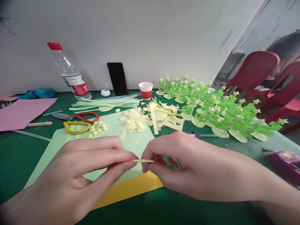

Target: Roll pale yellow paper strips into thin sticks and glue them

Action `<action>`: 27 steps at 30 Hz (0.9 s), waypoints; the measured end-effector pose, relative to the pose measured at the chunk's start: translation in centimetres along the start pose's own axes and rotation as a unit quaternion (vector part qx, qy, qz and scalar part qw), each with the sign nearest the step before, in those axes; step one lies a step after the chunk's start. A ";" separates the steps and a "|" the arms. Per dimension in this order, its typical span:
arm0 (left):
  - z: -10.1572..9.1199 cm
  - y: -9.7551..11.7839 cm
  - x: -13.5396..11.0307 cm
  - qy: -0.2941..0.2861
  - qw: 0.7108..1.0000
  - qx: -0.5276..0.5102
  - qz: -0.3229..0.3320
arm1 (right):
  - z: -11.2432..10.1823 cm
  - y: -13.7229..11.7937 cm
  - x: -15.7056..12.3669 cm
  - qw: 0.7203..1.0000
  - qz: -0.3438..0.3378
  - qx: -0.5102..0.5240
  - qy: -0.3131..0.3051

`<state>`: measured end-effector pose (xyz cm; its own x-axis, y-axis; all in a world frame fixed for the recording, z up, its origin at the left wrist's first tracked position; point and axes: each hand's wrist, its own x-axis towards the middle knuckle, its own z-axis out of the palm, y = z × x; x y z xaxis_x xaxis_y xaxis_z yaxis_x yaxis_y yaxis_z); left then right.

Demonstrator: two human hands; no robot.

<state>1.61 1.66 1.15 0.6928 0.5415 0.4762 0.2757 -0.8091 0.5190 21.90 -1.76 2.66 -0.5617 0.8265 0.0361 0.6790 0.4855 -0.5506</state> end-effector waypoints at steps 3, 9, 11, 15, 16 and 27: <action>0.0 -0.1 0.0 0.006 1.000 -0.016 -0.002 | 0.3 -0.3 0.2 0.996 -0.045 -0.061 0.048; -0.1 -0.2 0.1 -0.009 1.000 -0.021 -0.022 | 1.0 -0.1 0.2 0.946 -0.176 -0.225 0.150; -0.2 -0.1 0.3 -0.019 0.999 -0.034 -0.032 | 1.0 0.1 0.1 0.932 -0.199 -0.255 0.162; -1.0 -0.3 0.6 -0.059 0.992 -0.071 -0.090 | 0.6 0.5 0.1 0.932 -0.212 -0.259 0.136; -1.4 -0.5 0.7 -0.058 0.988 -0.082 -0.114 | 0.4 0.6 0.2 0.935 -0.211 -0.256 0.126; -3.2 -1.8 1.3 -0.010 0.990 -0.087 -0.113 | -0.6 1.5 0.6 0.946 -0.214 -0.187 0.154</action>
<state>-0.14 4.59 3.15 0.6398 0.6987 0.3202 0.3082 -0.6149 0.7259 22.87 -0.33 2.37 -0.6977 0.5470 0.4627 0.5724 0.8140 -0.0991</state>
